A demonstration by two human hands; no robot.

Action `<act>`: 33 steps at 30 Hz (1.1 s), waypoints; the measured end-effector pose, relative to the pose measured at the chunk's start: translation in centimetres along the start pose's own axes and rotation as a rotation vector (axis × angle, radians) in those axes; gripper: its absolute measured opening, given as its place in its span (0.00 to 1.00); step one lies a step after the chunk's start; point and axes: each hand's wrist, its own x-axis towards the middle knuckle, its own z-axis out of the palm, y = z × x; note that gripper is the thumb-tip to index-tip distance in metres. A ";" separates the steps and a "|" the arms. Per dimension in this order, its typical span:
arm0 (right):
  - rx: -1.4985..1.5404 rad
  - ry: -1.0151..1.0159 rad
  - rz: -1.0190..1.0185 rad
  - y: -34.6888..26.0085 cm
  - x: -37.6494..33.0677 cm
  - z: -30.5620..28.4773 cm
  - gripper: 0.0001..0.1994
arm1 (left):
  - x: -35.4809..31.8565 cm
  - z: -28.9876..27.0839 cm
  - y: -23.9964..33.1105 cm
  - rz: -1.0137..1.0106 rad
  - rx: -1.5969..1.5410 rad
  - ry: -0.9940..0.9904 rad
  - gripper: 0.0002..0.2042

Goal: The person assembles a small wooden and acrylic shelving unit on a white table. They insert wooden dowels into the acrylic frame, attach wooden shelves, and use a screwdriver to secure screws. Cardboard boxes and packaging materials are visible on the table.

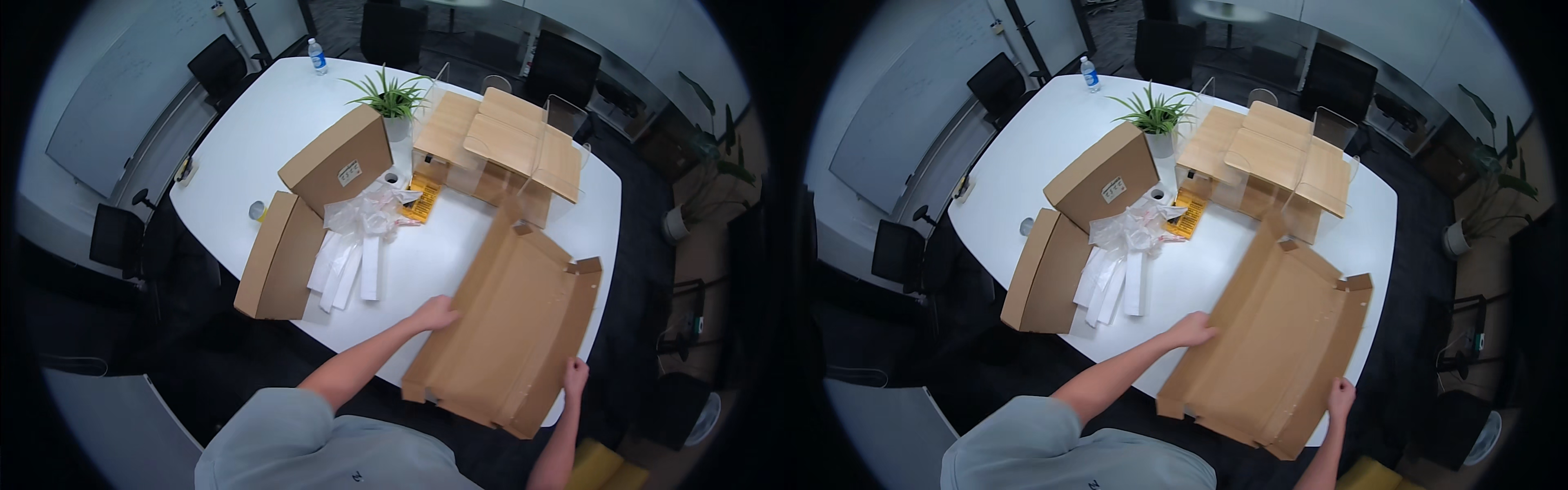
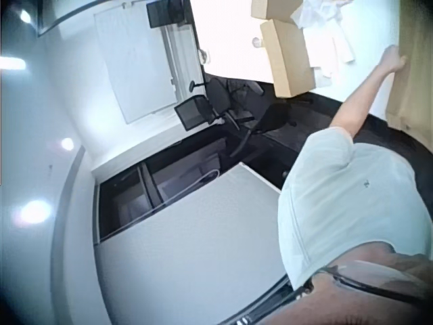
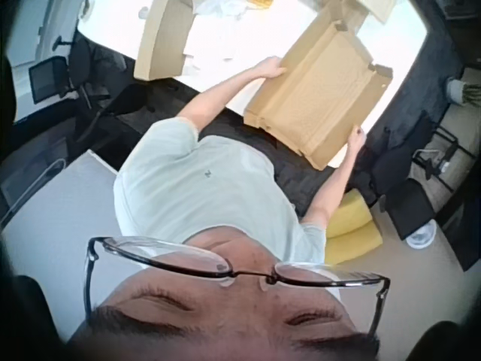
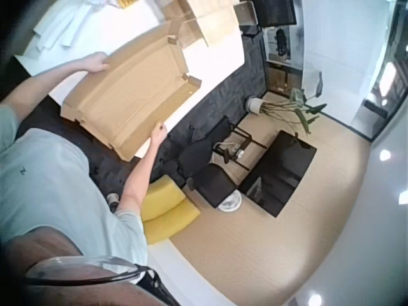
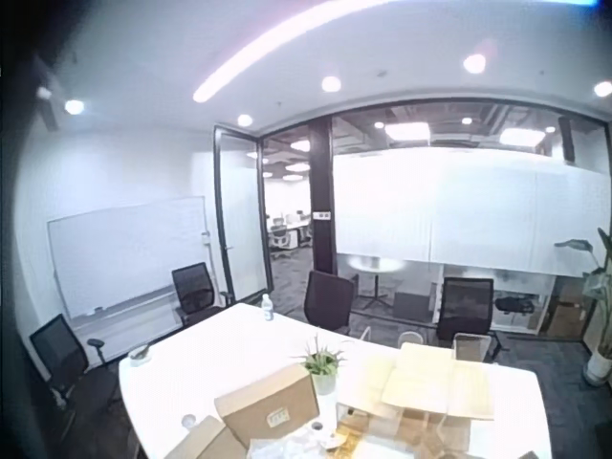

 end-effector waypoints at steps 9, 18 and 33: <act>-0.113 -0.029 0.103 9.3 11.9 -1.5 0.16 | 11.0 9.2 2.1 -0.214 0.139 -0.189 0.21; -0.048 0.302 0.082 0.2 6.5 -5.2 0.18 | 8.4 -8.1 -3.8 -0.117 0.578 0.552 0.43; 0.156 -0.206 0.178 -10.2 0.7 15.9 0.09 | 14.3 -23.2 -15.2 -0.308 0.700 0.232 0.45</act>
